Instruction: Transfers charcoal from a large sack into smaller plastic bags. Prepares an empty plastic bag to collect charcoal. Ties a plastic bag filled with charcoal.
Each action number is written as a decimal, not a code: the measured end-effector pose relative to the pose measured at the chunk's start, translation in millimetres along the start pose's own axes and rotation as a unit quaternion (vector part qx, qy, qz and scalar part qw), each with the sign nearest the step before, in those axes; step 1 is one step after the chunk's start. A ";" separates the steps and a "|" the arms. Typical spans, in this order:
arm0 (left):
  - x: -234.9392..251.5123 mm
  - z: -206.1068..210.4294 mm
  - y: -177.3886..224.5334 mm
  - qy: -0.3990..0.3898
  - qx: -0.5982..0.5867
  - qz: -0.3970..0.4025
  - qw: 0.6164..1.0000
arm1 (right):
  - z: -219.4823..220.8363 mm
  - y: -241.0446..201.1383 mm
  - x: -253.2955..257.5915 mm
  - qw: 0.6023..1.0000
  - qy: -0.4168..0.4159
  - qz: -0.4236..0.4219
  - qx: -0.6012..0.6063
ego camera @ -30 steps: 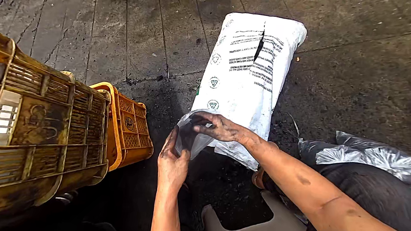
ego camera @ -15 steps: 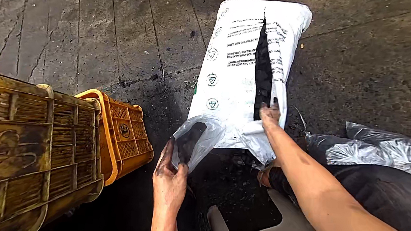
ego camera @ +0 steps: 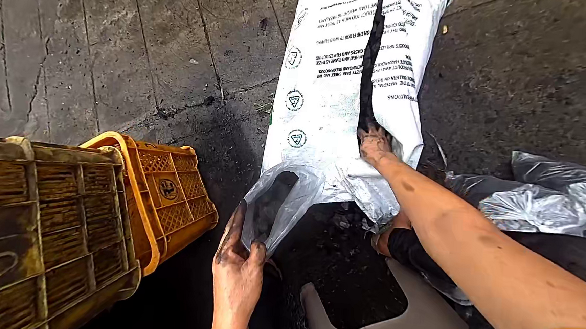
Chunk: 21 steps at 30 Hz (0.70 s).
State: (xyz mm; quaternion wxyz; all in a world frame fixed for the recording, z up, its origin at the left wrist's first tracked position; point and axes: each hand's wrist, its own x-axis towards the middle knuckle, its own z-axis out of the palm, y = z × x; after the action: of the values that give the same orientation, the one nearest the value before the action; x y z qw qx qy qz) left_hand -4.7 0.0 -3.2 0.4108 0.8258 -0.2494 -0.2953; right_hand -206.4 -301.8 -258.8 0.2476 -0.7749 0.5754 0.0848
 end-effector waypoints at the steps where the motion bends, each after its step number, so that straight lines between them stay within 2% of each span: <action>1: 1.2 -0.1 -0.6 -0.001 0.000 0.001 1.000 | 9.3 9.1 -6.0 1.000 -0.015 -0.017 -0.019; 4: 3.2 0.8 -1.7 0.004 0.002 0.002 1.000 | 10.7 21.1 -17.0 0.995 -0.074 -0.055 -0.049; 7: 3.7 1.7 -1.3 0.006 0.006 0.006 1.000 | 2.2 3.9 -37.5 0.984 -0.148 -0.064 -0.076; 9: 5.2 3.1 -0.5 0.011 0.002 0.013 1.000 | 2.5 -16.2 -56.3 0.962 -0.213 -0.114 -0.126; 12: 4.3 4.1 -0.7 0.016 0.000 0.006 1.000 | 16.2 -46.2 -72.4 0.909 -0.322 -0.171 -0.201; 14: 4.2 5.1 -0.4 0.018 0.005 0.005 1.000 | 27.9 -55.0 -84.8 0.884 -0.370 -0.152 -0.243; 17: 4.5 5.4 0.4 0.021 0.003 0.007 1.000 | 45.9 -53.0 -107.8 0.882 -0.409 -0.101 -0.211; 21: 4.0 4.5 0.5 0.016 0.015 0.009 1.000 | 52.0 -47.5 -137.8 0.871 -0.431 -0.134 -0.196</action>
State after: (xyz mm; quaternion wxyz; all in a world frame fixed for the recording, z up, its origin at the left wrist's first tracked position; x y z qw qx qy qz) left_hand -5.1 -5.3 -6.1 0.4049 0.8343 -0.2541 -0.2746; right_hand -198.6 -149.4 -232.7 0.3234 -0.7634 0.2742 0.4872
